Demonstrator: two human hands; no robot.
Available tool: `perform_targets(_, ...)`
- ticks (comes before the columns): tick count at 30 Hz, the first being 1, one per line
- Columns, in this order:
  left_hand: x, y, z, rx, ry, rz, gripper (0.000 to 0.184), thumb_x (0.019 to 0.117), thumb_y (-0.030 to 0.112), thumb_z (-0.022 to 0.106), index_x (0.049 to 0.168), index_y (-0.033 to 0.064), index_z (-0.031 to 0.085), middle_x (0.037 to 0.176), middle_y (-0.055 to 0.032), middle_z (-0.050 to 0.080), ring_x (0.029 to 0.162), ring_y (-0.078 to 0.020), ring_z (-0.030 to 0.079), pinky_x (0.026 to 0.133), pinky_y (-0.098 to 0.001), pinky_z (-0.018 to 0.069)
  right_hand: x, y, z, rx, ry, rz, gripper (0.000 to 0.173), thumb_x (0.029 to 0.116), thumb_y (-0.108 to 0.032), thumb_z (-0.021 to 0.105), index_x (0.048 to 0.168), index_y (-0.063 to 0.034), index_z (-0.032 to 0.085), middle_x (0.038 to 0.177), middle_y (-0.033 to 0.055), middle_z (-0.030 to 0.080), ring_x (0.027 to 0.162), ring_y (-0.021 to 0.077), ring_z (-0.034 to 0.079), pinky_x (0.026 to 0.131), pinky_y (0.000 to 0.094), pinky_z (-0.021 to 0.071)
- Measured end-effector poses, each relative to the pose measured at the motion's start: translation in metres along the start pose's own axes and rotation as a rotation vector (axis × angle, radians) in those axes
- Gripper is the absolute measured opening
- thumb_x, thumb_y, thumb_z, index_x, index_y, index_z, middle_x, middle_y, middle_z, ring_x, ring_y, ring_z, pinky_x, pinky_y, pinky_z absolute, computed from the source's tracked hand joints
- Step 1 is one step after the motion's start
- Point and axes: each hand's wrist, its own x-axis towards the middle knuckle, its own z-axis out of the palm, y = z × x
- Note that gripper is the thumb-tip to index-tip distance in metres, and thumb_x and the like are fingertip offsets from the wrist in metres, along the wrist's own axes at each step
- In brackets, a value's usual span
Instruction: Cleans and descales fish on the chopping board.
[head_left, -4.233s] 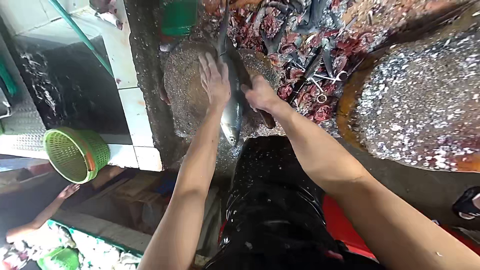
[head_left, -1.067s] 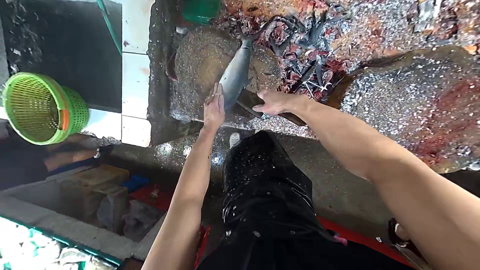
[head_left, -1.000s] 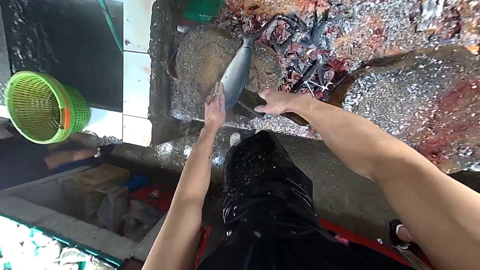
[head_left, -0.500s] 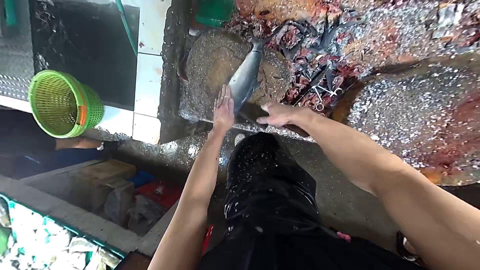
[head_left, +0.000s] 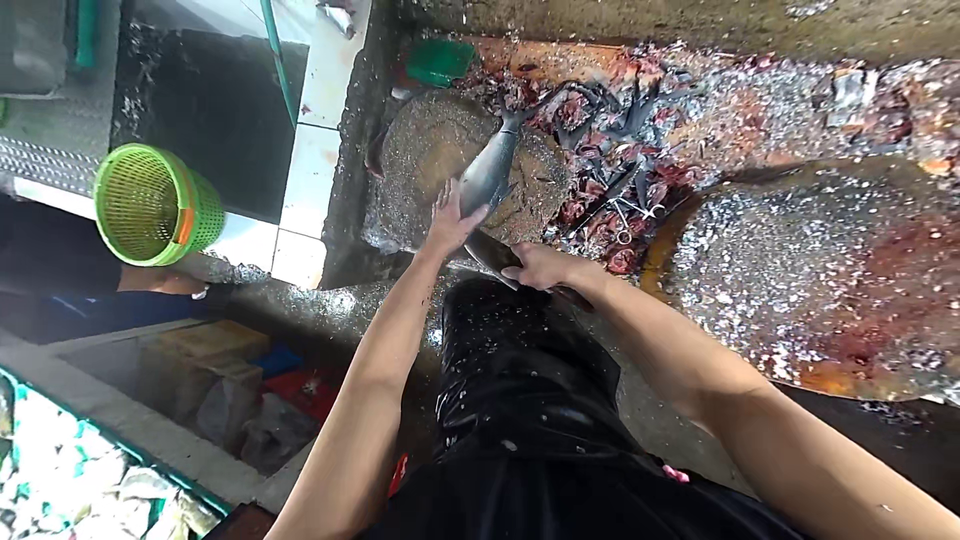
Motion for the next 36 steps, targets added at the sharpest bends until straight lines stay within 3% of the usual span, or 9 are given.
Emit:
perform_targets(4,0.022,0.054,-0.027,0.266,-0.122,-0.09,0.099,0.0821,0.034,0.081,0.161,0.0071,0.027,0.15,-0.0238,0.051,0.134,-0.0436,0.054,0.105,-0.0654,0.0478,-0.004,-0.01,0.008,0.035,0.007,0.045,0.04,0.1023,-0.041,0.061,0.123,-0.0065,0.057,0.077,0.0144,0.062,0.052,0.024,0.06,0.051,0.0428,0.0538)
perform_targets(7,0.053,0.07,-0.051,0.289,-0.107,-0.149,0.087,0.0844,0.021,0.076,0.159,0.0084,0.033,0.136,-0.027,0.06,0.122,-0.0476,0.062,0.094,-0.0709,0.0516,-0.01,-0.026,0.011,0.031,0.033,0.092,0.04,0.1025,-0.041,0.061,0.123,-0.0069,0.058,0.082,0.0146,0.063,0.056,0.0244,0.06,0.054,0.0438,0.0543)
perform_targets(12,0.081,0.06,-0.083,0.22,-0.179,0.244,0.097,0.0784,0.02,0.088,0.159,0.0135,0.034,0.159,-0.0198,0.042,0.144,-0.0425,0.043,0.114,-0.0629,0.0408,-0.012,-0.043,0.018,0.019,0.053,0.152,0.043,0.1031,-0.043,0.06,0.126,-0.0061,0.055,0.089,0.0168,0.064,0.062,0.0273,0.065,0.057,0.0457,0.0564)
perform_targets(16,0.041,0.055,-0.088,0.875,-0.632,0.81,0.096,0.0659,0.002,0.088,0.147,0.0415,0.056,0.175,-0.007,0.004,0.158,-0.0448,0.003,0.123,-0.0688,0.0158,-0.016,-0.047,0.02,0.016,0.084,0.174,0.042,0.1027,-0.043,0.06,0.122,-0.0055,0.058,0.088,0.0164,0.064,0.064,0.0277,0.064,0.058,0.0467,0.0553)
perform_targets(18,0.043,0.038,-0.08,1.092,-0.654,1.152,0.07,0.0798,-0.003,0.077,0.14,0.0312,0.065,0.172,-0.008,0.022,0.158,-0.0426,0.01,0.126,-0.0641,0.0109,-0.018,-0.059,0.02,-0.004,0.08,0.204,0.044,0.1034,-0.043,0.06,0.126,-0.0053,0.057,0.091,0.017,0.065,0.066,0.028,0.065,0.061,0.0474,0.056)
perform_targets(21,0.076,0.041,-0.084,1.095,-0.736,1.37,0.056,0.0698,-0.005,0.083,0.122,0.0125,0.074,0.143,-0.0119,0.061,0.152,-0.039,0.031,0.128,-0.0578,0.0048,-0.021,-0.081,0.017,-0.101,0.137,0.234,0.044,0.1029,-0.042,0.06,0.126,-0.0044,0.058,0.097,0.018,0.067,0.077,0.0313,0.069,0.066,0.0506,0.0573)
perform_targets(24,0.101,0.056,-0.084,1.077,-0.642,1.357,0.04,0.0756,0.005,0.085,0.113,0.0047,0.073,0.116,-0.0136,0.071,0.137,-0.037,0.051,0.129,-0.0561,0.0067,-0.033,-0.098,0.001,-0.254,0.223,0.318,0.041,0.1007,-0.034,0.061,0.127,-0.0028,0.058,0.105,0.021,0.069,0.095,0.0392,0.07,0.078,0.0605,0.0572)
perform_targets(30,0.13,0.053,-0.066,0.848,-0.359,1.196,0.024,0.0939,-0.001,0.065,0.115,0.0085,0.07,0.119,-0.0129,0.069,0.13,-0.0353,0.057,0.125,-0.0603,0.0227,-0.026,-0.12,-0.039,-0.408,0.217,0.488,0.041,0.0926,-0.028,0.071,0.122,-0.0028,0.06,0.111,0.0228,0.066,0.101,0.043,0.069,0.076,0.0648,0.0565)
perform_targets(36,0.121,0.046,-0.063,0.801,-0.324,1.025,0.028,0.0985,-0.005,0.054,0.115,0.0091,0.072,0.126,-0.0115,0.069,0.14,-0.034,0.05,0.126,-0.0586,0.0203,-0.022,-0.14,-0.075,-0.539,0.015,0.479,0.021,0.092,-0.022,0.071,0.099,-0.0037,0.064,0.083,0.0166,0.065,0.075,0.0365,0.067,0.063,0.061,0.0542)
